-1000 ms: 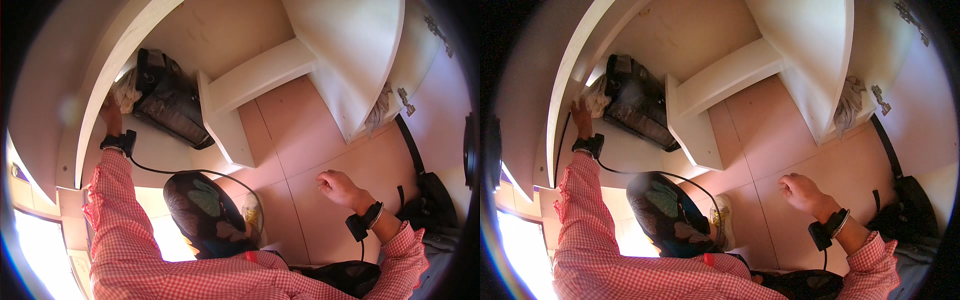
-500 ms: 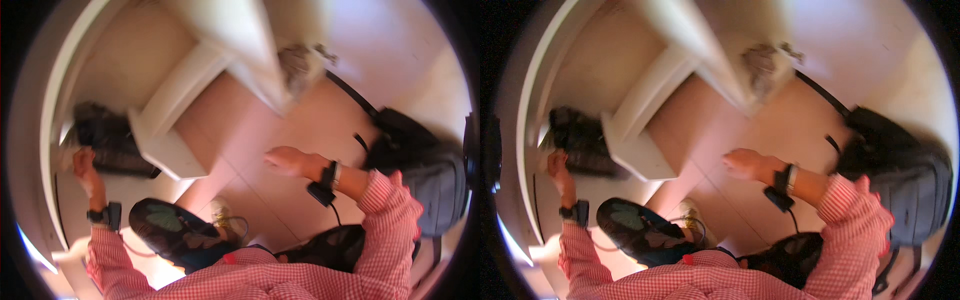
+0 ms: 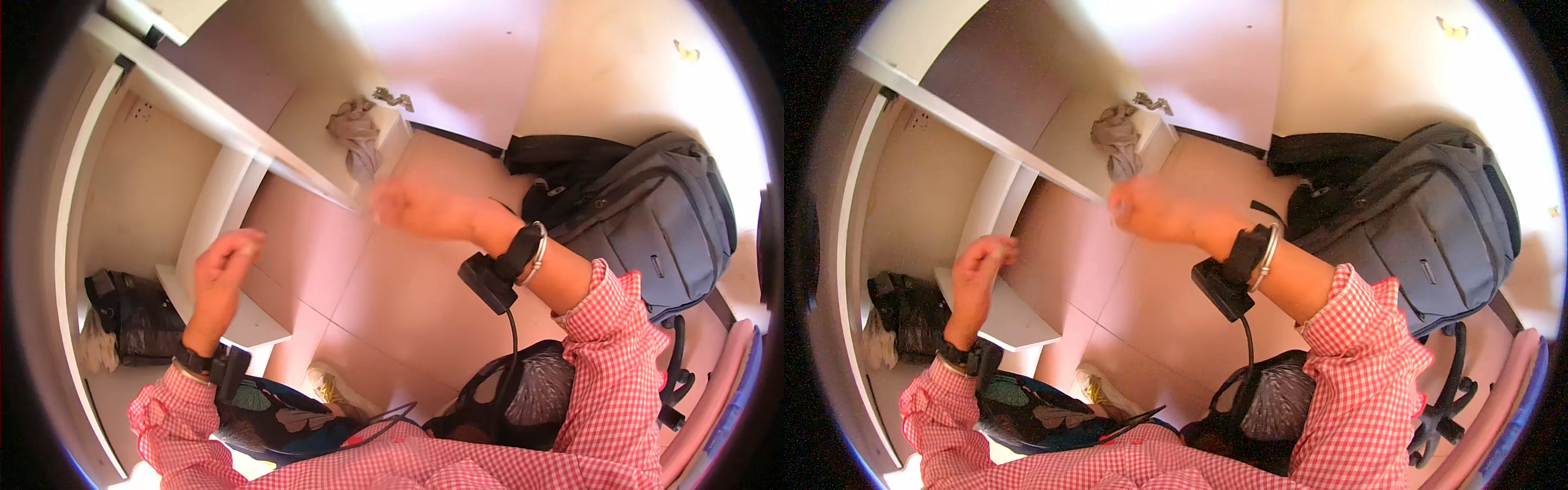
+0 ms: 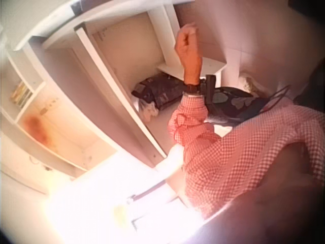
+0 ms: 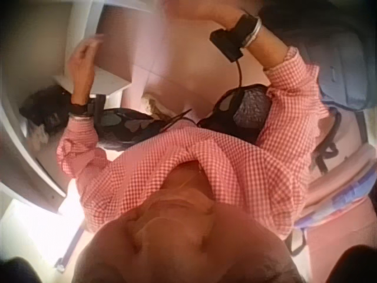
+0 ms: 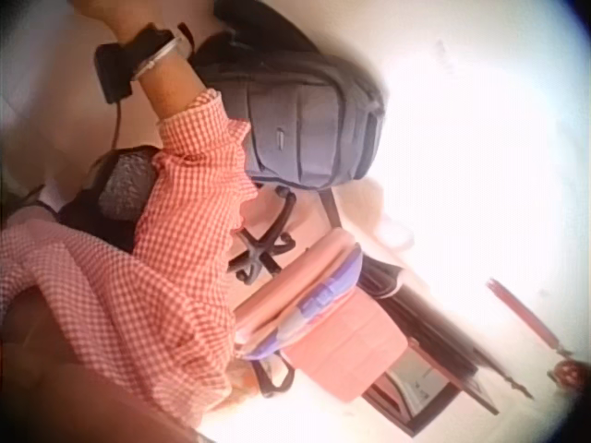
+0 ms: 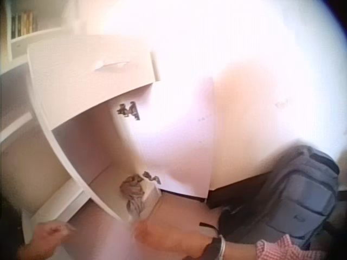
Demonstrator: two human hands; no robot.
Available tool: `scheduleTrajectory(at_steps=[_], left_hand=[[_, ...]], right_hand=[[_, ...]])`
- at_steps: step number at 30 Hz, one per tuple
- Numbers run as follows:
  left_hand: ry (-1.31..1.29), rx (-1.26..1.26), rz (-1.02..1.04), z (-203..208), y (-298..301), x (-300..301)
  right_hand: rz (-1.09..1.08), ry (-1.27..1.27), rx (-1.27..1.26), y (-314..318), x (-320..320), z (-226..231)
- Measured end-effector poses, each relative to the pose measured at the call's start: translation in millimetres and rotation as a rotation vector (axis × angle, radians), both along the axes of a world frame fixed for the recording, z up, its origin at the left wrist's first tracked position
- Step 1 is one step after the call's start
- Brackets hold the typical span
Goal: The person folds white liners, wipes the interior and exterior surfaces of a black backpack with a cloth, and removes a notebook and a small bottle from an interior pocket.
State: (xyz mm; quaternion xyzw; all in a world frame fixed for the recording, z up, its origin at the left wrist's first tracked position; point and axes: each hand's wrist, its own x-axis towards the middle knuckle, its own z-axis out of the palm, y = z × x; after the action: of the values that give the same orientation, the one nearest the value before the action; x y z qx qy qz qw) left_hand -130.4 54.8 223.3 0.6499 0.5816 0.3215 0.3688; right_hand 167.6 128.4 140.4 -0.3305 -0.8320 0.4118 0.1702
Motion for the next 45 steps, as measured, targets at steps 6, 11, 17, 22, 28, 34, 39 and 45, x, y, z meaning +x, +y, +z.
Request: scheduleTrajectory(at_steps=[6, 11, 17, 22, 28, 34, 39, 45], left_hand=[[0.033, -0.187, -0.316, -45, 42, 103], [0.143, -0.168, -0.439, -47, 85, 169], [0.359, 0.014, -0.553, -77, 136, 211], [0.833, 0.058, -0.485, -97, 160, 188], [0.694, 0.227, -0.115, -157, 180, 179], [0.779, 0.365, 0.004, -208, 211, 168], [0.953, 0.528, 0.129, -255, 281, 90], [0.894, 0.275, 0.319, -281, 325, 114]], right_hand=[[-0.502, 0.887, -0.494, 11, 65, 49], [-0.537, 1.015, -0.489, 10, 80, 72], [-0.635, 1.164, -0.313, -8, 114, 92], [-0.694, 1.228, -0.395, -13, 139, 75], [-0.816, 1.219, -0.430, -22, 156, 51], [-0.906, 1.110, -0.396, -43, 178, 45], [-0.929, 0.964, -0.392, -55, 178, 50], [-1.076, 0.843, -0.396, -58, 187, 41]])
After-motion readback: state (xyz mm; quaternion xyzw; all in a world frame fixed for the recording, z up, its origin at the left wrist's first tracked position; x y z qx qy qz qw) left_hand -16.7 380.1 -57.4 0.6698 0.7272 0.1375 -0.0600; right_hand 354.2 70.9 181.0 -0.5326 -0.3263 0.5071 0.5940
